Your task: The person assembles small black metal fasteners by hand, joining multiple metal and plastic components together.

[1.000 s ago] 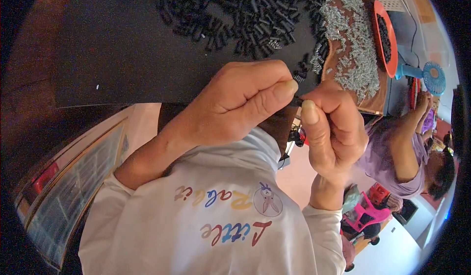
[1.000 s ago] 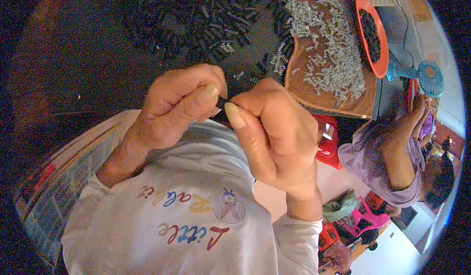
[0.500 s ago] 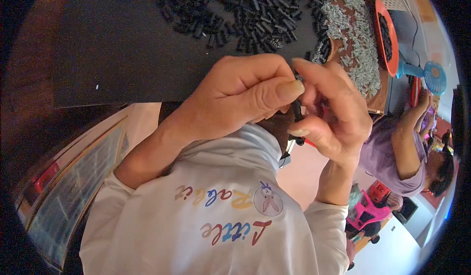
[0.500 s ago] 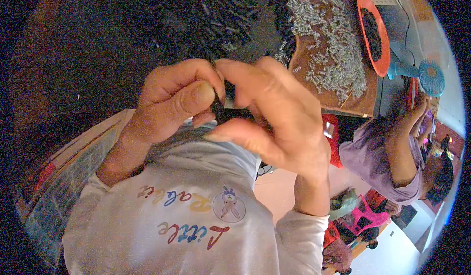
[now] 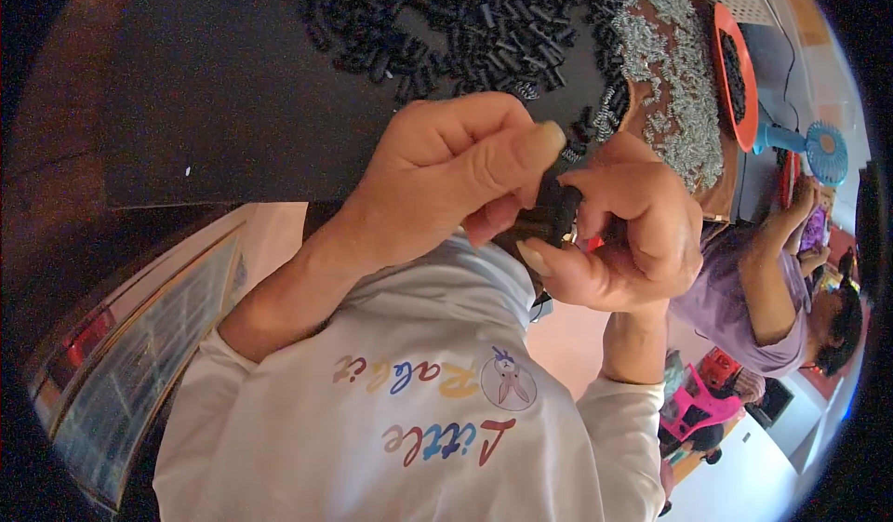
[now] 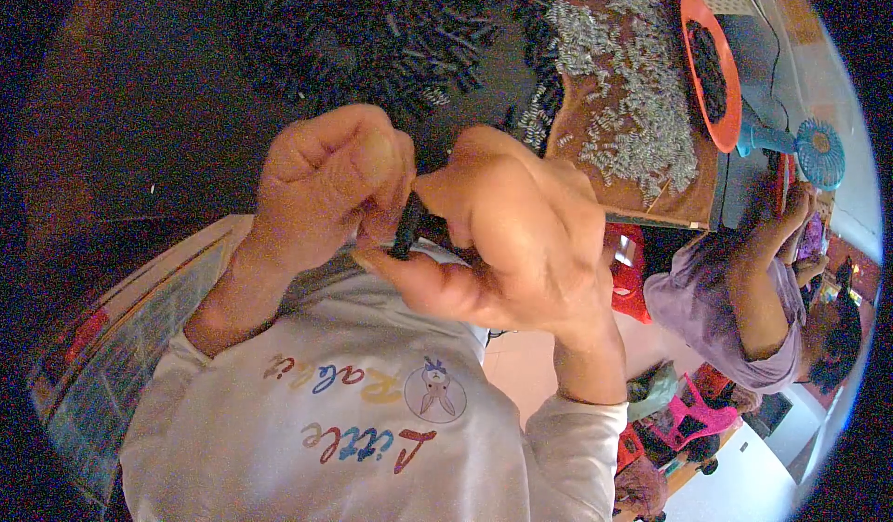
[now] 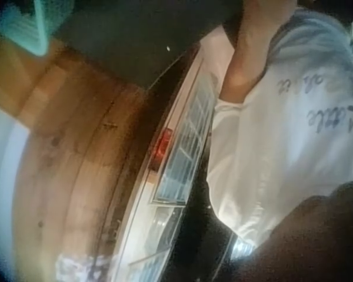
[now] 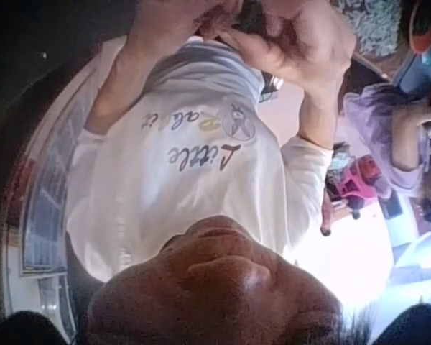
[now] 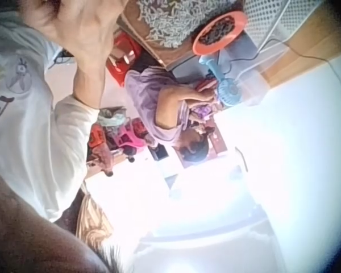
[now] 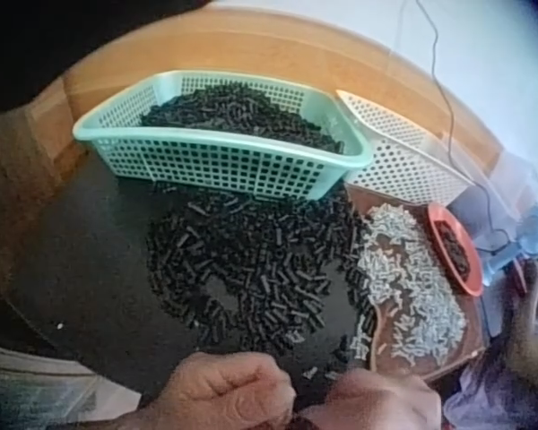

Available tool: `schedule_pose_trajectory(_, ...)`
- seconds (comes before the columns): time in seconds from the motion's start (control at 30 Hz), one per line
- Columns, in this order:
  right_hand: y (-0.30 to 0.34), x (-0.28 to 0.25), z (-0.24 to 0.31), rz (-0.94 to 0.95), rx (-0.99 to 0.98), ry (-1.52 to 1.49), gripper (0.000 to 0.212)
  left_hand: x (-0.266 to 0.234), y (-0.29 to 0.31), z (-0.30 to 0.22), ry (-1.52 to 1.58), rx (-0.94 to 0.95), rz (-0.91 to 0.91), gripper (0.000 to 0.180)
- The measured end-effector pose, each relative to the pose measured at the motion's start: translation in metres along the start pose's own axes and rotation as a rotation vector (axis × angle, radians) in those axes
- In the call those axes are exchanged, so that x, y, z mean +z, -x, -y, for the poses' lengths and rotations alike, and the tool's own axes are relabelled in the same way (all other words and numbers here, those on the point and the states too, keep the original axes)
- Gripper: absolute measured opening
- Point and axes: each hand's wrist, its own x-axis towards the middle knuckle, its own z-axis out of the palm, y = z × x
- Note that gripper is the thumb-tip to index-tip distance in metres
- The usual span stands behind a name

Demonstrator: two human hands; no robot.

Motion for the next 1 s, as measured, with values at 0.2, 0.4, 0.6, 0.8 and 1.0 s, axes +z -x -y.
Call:
schedule_pose_trajectory(0.2,0.017,-0.004,-0.001,-0.053,0.041,0.100,0.040,0.004,0.004,-0.004,0.052,0.004,-0.068,0.037)
schedule_pose_trajectory(0.4,0.022,-0.004,-0.001,-0.072,-0.004,0.226,0.036,0.008,0.007,-0.005,-0.042,0.028,-0.091,0.037)
schedule_pose_trajectory(0.6,0.035,-0.008,-0.003,-0.011,0.045,0.339,0.036,0.011,0.007,-0.005,-0.055,0.047,-0.097,0.036)
schedule_pose_trajectory(0.8,0.035,-0.031,-0.017,-0.065,0.069,0.423,0.032,0.010,0.013,-0.004,0.055,0.050,-0.076,0.032)
schedule_pose_trajectory(1.0,0.023,-0.112,-0.089,-0.458,0.567,0.428,0.027,0.006,0.023,0.002,0.012,0.093,-0.050,0.030)
